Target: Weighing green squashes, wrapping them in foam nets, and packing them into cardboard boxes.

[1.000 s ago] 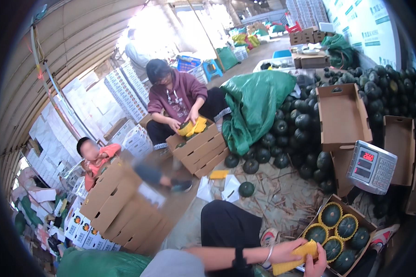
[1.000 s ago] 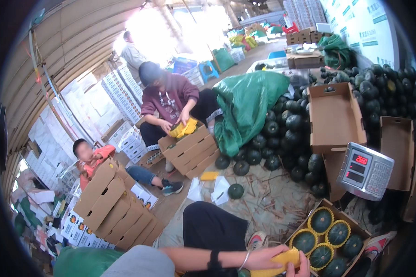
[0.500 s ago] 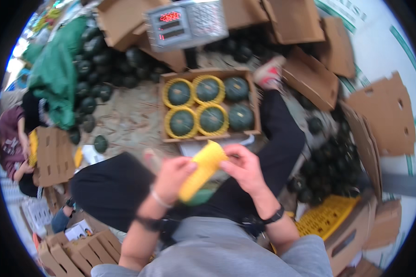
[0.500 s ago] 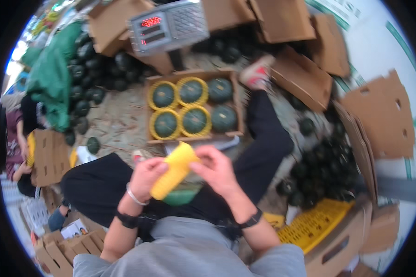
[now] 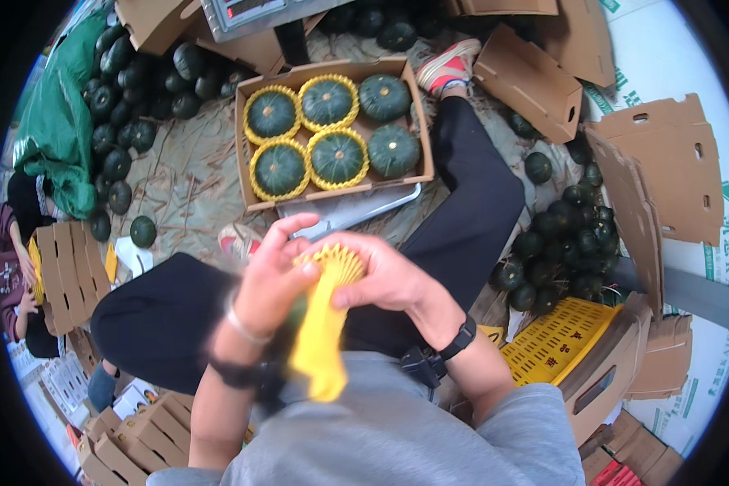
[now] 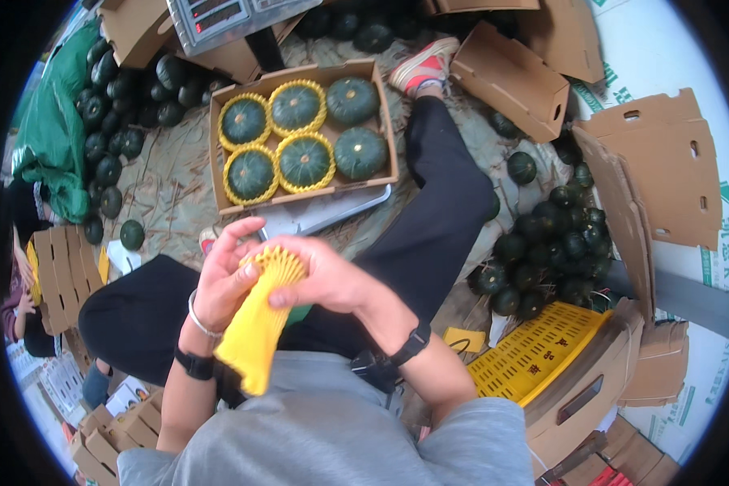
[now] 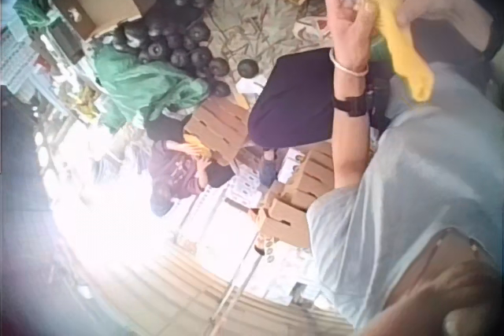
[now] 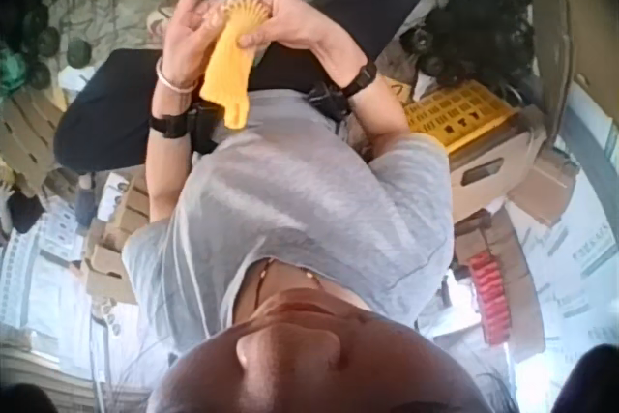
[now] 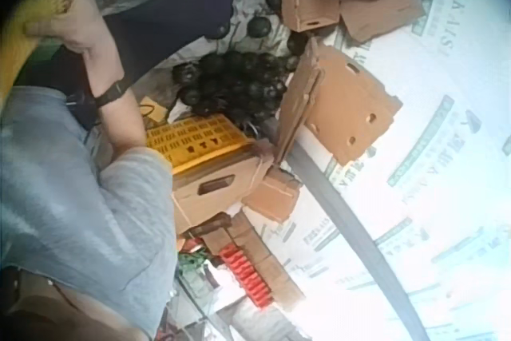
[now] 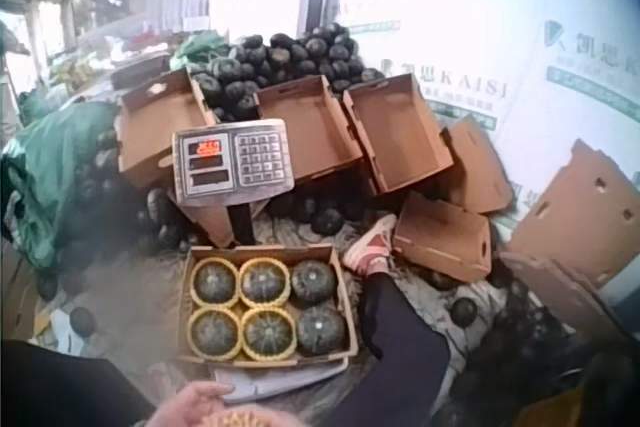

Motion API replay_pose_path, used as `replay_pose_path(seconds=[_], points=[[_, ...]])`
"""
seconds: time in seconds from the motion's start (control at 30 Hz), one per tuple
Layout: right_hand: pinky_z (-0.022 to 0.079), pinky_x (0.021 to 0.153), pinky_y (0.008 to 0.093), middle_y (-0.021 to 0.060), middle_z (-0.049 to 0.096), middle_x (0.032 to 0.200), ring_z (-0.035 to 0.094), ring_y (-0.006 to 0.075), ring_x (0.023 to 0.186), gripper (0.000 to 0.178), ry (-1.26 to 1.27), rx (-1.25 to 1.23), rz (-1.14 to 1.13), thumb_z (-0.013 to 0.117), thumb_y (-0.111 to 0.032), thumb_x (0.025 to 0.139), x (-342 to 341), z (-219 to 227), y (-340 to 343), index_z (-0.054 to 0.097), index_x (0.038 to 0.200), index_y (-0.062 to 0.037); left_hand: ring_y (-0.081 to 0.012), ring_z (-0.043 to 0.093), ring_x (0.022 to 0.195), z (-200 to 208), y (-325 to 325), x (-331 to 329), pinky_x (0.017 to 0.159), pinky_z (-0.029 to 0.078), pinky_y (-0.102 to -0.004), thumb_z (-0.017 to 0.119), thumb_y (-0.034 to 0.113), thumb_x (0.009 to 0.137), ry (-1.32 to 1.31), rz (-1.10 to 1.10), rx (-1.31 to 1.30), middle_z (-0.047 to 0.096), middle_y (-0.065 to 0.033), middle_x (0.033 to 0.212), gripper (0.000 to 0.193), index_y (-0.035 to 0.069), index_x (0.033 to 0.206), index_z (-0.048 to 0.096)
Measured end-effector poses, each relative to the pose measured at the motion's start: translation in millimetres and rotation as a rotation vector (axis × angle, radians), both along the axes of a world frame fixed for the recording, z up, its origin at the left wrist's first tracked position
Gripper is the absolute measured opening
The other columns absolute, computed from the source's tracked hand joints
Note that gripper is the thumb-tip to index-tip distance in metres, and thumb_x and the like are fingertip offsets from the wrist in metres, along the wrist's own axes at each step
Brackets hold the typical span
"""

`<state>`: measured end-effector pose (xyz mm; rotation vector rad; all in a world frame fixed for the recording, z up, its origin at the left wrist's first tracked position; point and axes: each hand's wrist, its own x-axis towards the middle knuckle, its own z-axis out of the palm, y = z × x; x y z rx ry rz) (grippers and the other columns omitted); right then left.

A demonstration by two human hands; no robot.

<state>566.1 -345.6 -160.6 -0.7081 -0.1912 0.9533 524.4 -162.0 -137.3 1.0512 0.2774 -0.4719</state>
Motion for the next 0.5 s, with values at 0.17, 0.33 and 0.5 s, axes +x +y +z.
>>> replay_pose_path(seconds=[0.17, 0.33, 0.5], points=[[0.050, 0.085, 0.0270, 0.0064, 0.062, 0.106, 0.061, 0.0122, 0.096, 0.045, 0.143, -0.044, -0.094, 0.075, -0.006, 0.078, 9, -4, 5, 0.052, 0.116, 0.0013, -0.0190, 0.056, 0.110, 5, 1, 10, 0.094, 0.046, -0.0319, 0.071, 0.007, 0.079, 0.030, 0.002, -0.195, 0.057, -0.0087, 0.117, 0.081, 0.005, 0.144, 0.023], [0.052, 0.069, 0.0298, 0.0052, 0.066, 0.084, 0.063, 0.0110, 0.081, 0.019, -0.205, -0.676, -0.051, 0.071, 0.003, 0.075, 15, -37, -6, 0.057, 0.087, -0.0028, -0.0107, 0.053, 0.077, 9, 19, 11, 0.071, 0.045, -0.0237, 0.062, -0.008, 0.073, -0.328, -0.150, 0.790, 0.055, -0.0028, 0.090, 0.064, 0.004, 0.133, 0.046], [0.050, 0.065, 0.0265, 0.0076, 0.065, 0.090, 0.060, 0.0126, 0.070, 0.023, -0.419, -0.608, -0.148, 0.066, 0.006, 0.073, 22, -44, -9, 0.047, 0.077, -0.0056, -0.0256, 0.056, 0.090, -18, 11, 17, 0.079, 0.045, -0.0313, 0.059, -0.010, 0.063, -0.590, 0.054, 1.335, 0.054, -0.0119, 0.085, 0.046, 0.004, 0.107, 0.064]])
